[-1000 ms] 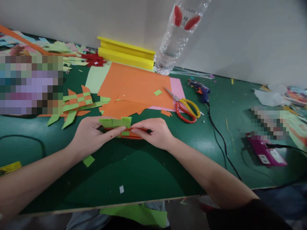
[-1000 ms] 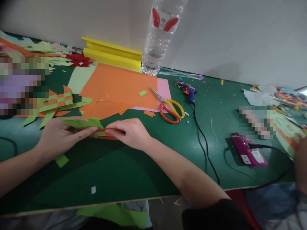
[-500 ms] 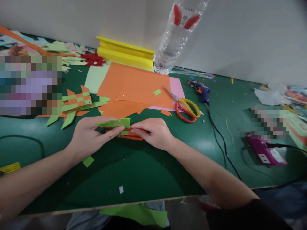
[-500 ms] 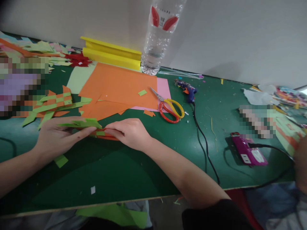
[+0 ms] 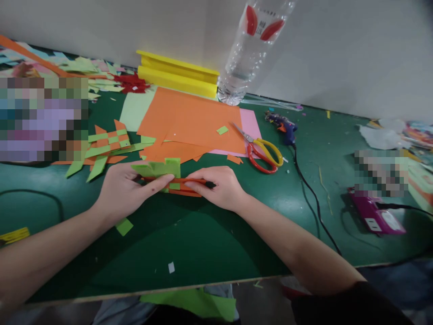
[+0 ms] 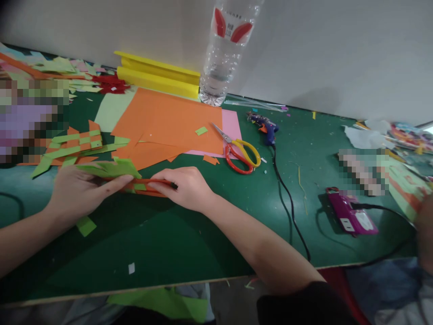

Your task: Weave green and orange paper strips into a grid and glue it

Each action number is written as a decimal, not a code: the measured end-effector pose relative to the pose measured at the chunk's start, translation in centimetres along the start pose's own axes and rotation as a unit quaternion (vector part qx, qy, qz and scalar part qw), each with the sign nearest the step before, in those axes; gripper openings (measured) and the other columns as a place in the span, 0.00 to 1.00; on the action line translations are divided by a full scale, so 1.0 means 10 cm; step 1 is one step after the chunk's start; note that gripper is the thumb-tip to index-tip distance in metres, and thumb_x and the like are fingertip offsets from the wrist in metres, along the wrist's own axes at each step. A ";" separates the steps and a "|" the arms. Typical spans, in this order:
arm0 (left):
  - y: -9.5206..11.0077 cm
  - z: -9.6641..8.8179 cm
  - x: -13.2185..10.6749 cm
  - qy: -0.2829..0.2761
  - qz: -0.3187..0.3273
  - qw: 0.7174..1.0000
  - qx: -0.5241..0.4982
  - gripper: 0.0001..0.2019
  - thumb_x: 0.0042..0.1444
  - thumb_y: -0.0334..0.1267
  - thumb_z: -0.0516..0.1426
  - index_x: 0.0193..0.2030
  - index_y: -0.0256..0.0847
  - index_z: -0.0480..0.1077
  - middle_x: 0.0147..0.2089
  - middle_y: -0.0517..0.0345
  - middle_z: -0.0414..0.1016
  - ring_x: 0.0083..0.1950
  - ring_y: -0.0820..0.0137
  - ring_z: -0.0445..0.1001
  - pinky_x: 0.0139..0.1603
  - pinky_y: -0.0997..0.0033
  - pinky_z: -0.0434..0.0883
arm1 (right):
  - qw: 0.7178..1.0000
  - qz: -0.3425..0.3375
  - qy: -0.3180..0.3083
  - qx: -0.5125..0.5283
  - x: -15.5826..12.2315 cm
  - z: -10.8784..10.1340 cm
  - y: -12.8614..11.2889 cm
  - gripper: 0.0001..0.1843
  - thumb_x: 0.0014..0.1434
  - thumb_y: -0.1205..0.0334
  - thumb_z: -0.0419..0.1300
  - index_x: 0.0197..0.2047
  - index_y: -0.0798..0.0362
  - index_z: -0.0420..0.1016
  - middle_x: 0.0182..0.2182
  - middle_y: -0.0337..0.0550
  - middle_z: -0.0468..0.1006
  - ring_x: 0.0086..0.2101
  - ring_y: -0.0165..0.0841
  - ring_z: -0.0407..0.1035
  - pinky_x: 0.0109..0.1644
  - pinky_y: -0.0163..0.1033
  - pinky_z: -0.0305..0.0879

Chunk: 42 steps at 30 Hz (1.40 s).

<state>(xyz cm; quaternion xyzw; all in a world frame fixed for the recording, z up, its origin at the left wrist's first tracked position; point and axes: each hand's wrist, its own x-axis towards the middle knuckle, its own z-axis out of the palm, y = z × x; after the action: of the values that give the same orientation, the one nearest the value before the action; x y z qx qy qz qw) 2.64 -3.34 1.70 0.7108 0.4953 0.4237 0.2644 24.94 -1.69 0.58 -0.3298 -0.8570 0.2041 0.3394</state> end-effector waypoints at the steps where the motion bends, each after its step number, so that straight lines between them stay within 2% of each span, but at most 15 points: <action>1: 0.00 0.00 0.00 -0.001 0.002 1.000 0.005 0.03 0.52 0.39 0.64 0.32 0.47 0.82 0.28 0.66 0.83 0.25 0.73 0.79 0.22 0.82 0.73 | 1.000 -0.001 -0.002 -0.004 0.00 0.00 0.00 0.12 0.64 0.57 0.59 0.36 0.52 0.81 0.28 0.37 0.83 0.26 0.25 0.75 0.32 0.29 0.66; 6: 0.06 -0.01 0.01 0.000 -0.004 1.000 0.016 0.06 0.53 0.41 0.63 0.32 0.45 0.82 0.28 0.63 0.83 0.25 0.71 0.79 0.21 0.80 0.72 | 1.000 -0.017 -0.006 -0.026 0.00 0.00 0.00 0.13 0.65 0.56 0.58 0.37 0.53 0.81 0.29 0.37 0.84 0.27 0.26 0.75 0.33 0.30 0.66; 12: 0.07 0.00 0.00 -0.006 -0.020 1.000 0.021 0.07 0.53 0.42 0.63 0.34 0.44 0.82 0.32 0.61 0.84 0.29 0.69 0.81 0.25 0.78 0.75 | 0.999 -0.022 -0.013 -0.037 0.00 -0.01 0.00 0.14 0.67 0.56 0.56 0.38 0.53 0.81 0.29 0.37 0.84 0.28 0.27 0.76 0.33 0.30 0.65; 18: 0.04 0.00 0.01 -0.006 -0.024 0.999 0.022 0.06 0.53 0.42 0.63 0.33 0.44 0.82 0.28 0.62 0.83 0.25 0.71 0.79 0.21 0.79 0.72 | 1.000 0.004 -0.022 -0.016 -0.01 0.00 0.00 0.13 0.65 0.55 0.57 0.37 0.52 0.81 0.28 0.37 0.83 0.27 0.26 0.75 0.32 0.30 0.65; 23: 0.02 0.00 0.01 0.017 -0.013 1.000 0.013 0.06 0.52 0.41 0.63 0.31 0.44 0.81 0.28 0.62 0.82 0.26 0.70 0.79 0.24 0.76 0.74 | 1.000 -0.014 -0.013 0.012 0.00 0.00 -0.01 0.09 0.59 0.57 0.64 0.40 0.53 0.80 0.29 0.36 0.83 0.27 0.26 0.75 0.31 0.29 0.66; 26: 0.03 0.00 0.00 0.021 -0.011 1.000 0.016 0.06 0.52 0.40 0.63 0.29 0.43 0.80 0.28 0.61 0.82 0.28 0.69 0.80 0.28 0.74 0.76 | 0.999 -0.032 0.006 0.000 0.01 -0.01 0.01 0.06 0.61 0.62 0.62 0.38 0.53 0.80 0.31 0.38 0.84 0.30 0.27 0.76 0.35 0.30 0.69; 28: 0.03 -0.01 -0.01 0.002 -0.003 1.000 -0.004 0.04 0.52 0.38 0.63 0.30 0.44 0.80 0.31 0.60 0.83 0.31 0.68 0.80 0.32 0.73 0.78 | 0.999 -0.035 0.019 -0.001 0.01 -0.02 0.05 0.06 0.62 0.63 0.60 0.39 0.52 0.80 0.34 0.39 0.85 0.33 0.28 0.78 0.38 0.31 0.71; 32: 0.03 -0.06 0.02 -0.066 0.083 0.992 -0.067 0.05 0.55 0.33 0.62 0.35 0.47 0.78 0.38 0.61 0.83 0.38 0.70 0.82 0.41 0.73 0.79 | 0.993 -0.102 0.052 -0.035 0.01 -0.09 0.16 0.08 0.64 0.65 0.59 0.42 0.53 0.79 0.37 0.42 0.85 0.38 0.31 0.79 0.44 0.36 0.75; 36: -0.02 -0.10 0.05 -0.138 0.197 0.970 -0.040 0.06 0.60 0.34 0.60 0.42 0.46 0.77 0.44 0.59 0.83 0.47 0.70 0.81 0.54 0.68 0.76 | 0.970 -0.195 0.072 -0.127 0.01 -0.17 0.26 0.09 0.64 0.67 0.57 0.45 0.53 0.78 0.40 0.43 0.85 0.42 0.34 0.79 0.50 0.42 0.75; 39: -0.08 -0.10 0.05 -0.158 0.251 0.955 -0.005 0.07 0.63 0.36 0.58 0.45 0.44 0.76 0.47 0.56 0.82 0.50 0.69 0.79 0.61 0.65 0.71 | 0.951 -0.233 0.041 -0.199 0.01 -0.23 0.30 0.11 0.65 0.72 0.54 0.45 0.55 0.77 0.40 0.44 0.84 0.44 0.35 0.78 0.50 0.43 0.75; 42: -0.16 -0.07 0.02 -0.160 0.285 0.944 0.038 0.07 0.64 0.35 0.57 0.46 0.46 0.75 0.48 0.59 0.82 0.52 0.69 0.79 0.59 0.66 0.73 | 0.938 -0.240 -0.005 -0.249 0.01 -0.27 0.31 0.12 0.66 0.71 0.53 0.45 0.56 0.77 0.42 0.44 0.84 0.46 0.36 0.77 0.50 0.44 0.75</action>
<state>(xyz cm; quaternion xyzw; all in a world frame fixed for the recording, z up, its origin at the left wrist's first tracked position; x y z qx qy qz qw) 1.29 -2.60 0.79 0.8900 0.2393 0.3433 0.1812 28.09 0.85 0.69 -0.1866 -0.9360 -0.1013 0.2809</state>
